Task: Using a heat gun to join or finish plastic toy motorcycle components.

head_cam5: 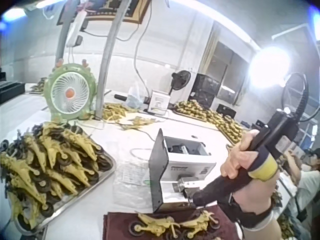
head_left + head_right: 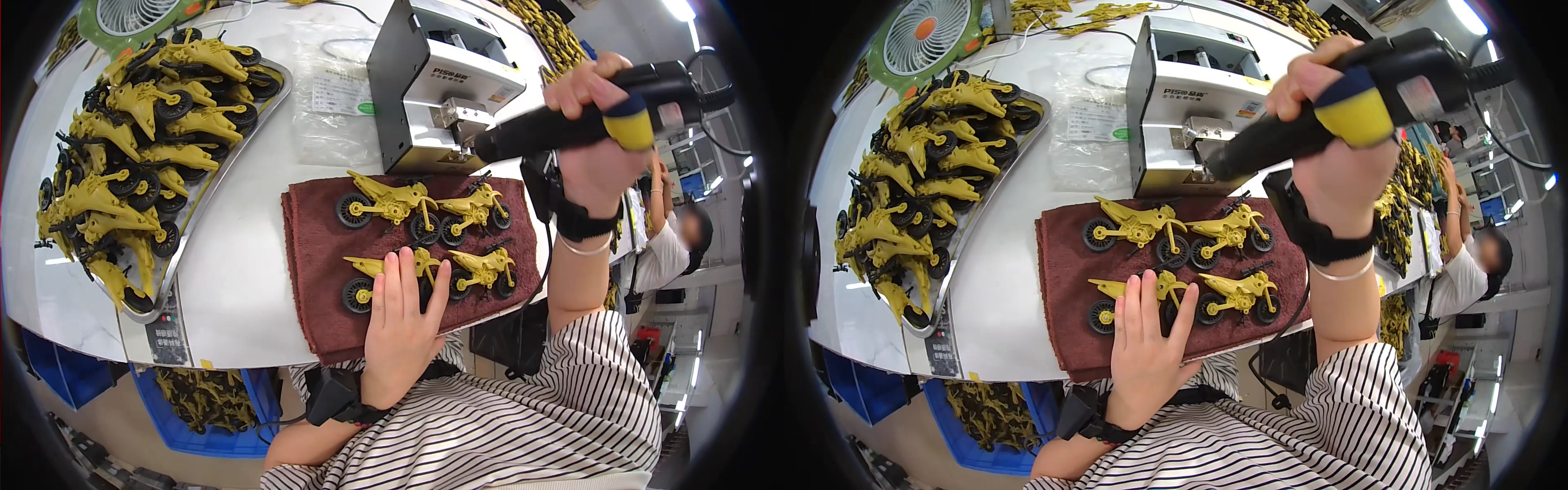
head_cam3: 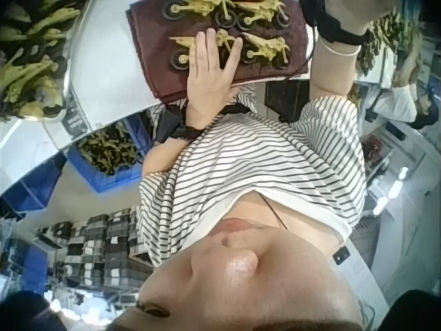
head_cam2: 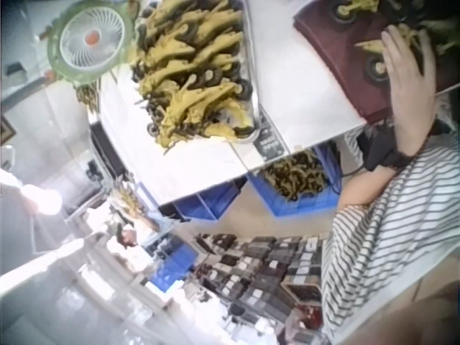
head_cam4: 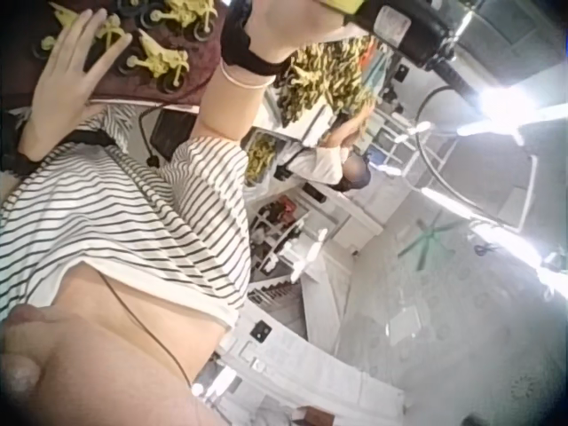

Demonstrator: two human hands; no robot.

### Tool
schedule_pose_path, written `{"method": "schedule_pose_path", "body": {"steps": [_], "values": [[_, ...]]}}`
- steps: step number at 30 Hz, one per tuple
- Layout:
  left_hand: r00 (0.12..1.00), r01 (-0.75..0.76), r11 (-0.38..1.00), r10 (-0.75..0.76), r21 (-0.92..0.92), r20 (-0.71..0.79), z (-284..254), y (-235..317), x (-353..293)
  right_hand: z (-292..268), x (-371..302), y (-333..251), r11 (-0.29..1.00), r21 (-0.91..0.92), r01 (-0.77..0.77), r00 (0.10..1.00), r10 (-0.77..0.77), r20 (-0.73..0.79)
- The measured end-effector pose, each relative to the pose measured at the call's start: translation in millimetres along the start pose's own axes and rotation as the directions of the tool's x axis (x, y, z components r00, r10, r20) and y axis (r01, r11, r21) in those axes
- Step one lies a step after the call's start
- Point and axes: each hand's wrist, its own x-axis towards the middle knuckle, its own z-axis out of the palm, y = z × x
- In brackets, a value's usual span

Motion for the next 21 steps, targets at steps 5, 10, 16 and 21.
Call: {"method": "schedule_pose_path", "body": {"steps": [5,10,16,21], "values": [[1.000,-0.001,1.000,0.002,-0.017,0.028,-2.3,0.7,1.8,15.6,-32.7,-10.6,0.979,0.193,-0.060,0.983,0.024,0.181],[1.000,-0.004,1.000,0.004,-0.001,0.016,-6.9,0.4,1.4,46.1,-46.3,-6.0,0.949,0.216,-0.230,0.927,0.146,0.344],[1.000,-0.012,1.000,0.011,-0.022,-0.024,1.4,-0.6,-3.4,63.0,-58.0,4.8,0.954,0.017,-0.299,0.914,0.281,0.293],[0.992,-0.021,1.000,0.020,-0.009,-0.121,6.9,-0.4,-4.0,62.4,-62.2,24.3,0.961,0.083,-0.265,0.925,0.229,0.303]]}}
